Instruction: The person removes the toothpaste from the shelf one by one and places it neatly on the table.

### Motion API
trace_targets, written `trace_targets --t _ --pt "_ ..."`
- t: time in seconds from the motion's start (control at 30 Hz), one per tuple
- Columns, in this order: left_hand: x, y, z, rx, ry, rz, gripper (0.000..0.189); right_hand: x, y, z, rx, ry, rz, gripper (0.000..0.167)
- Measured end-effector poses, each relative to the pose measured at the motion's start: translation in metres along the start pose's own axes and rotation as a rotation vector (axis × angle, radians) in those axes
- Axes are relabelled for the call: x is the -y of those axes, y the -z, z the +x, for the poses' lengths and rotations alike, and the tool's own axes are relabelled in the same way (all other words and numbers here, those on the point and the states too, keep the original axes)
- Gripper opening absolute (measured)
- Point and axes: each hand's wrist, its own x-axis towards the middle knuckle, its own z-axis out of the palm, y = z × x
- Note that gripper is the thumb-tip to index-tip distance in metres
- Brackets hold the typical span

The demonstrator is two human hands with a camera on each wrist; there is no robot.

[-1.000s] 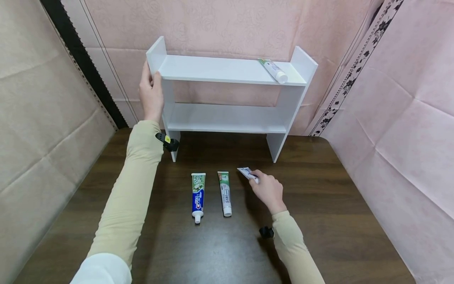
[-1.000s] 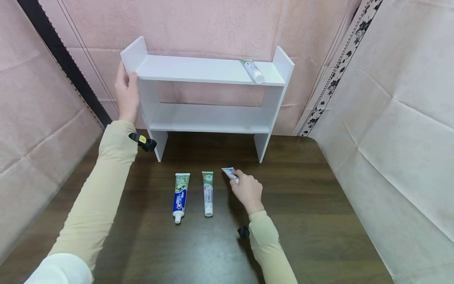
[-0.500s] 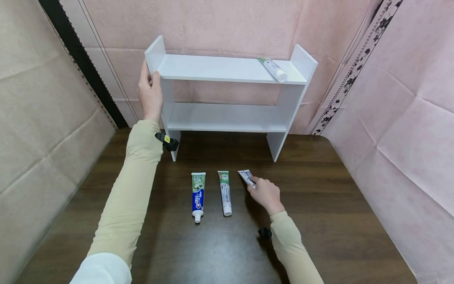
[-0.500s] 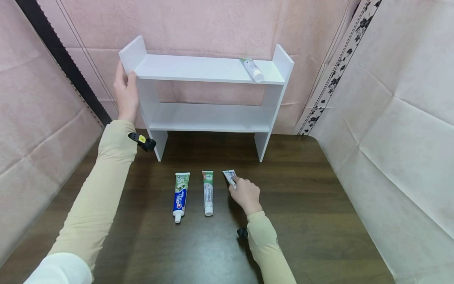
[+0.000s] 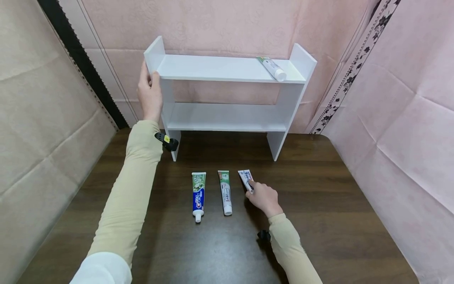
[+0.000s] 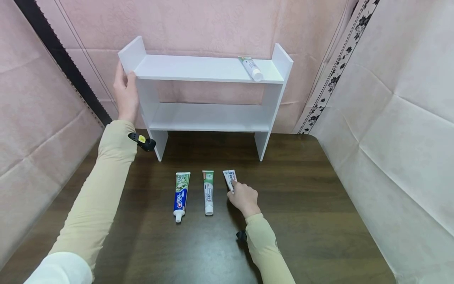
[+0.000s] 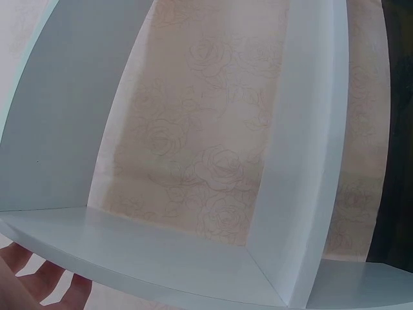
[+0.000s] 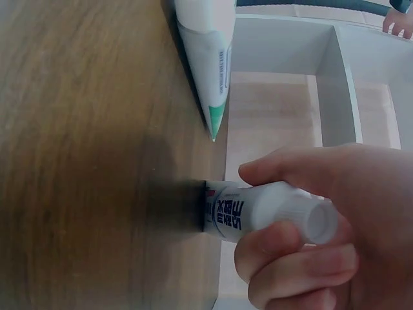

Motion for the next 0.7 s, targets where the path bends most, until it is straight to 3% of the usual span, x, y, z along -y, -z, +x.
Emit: trace_targets --t 0.7 --pt "0.0013 -0.0002 -0.0002 -0.007 -0.003 0.009 0.051 -0.0074 -0.0084 -0.0034 0.081 -0.004 0.006 0.053"
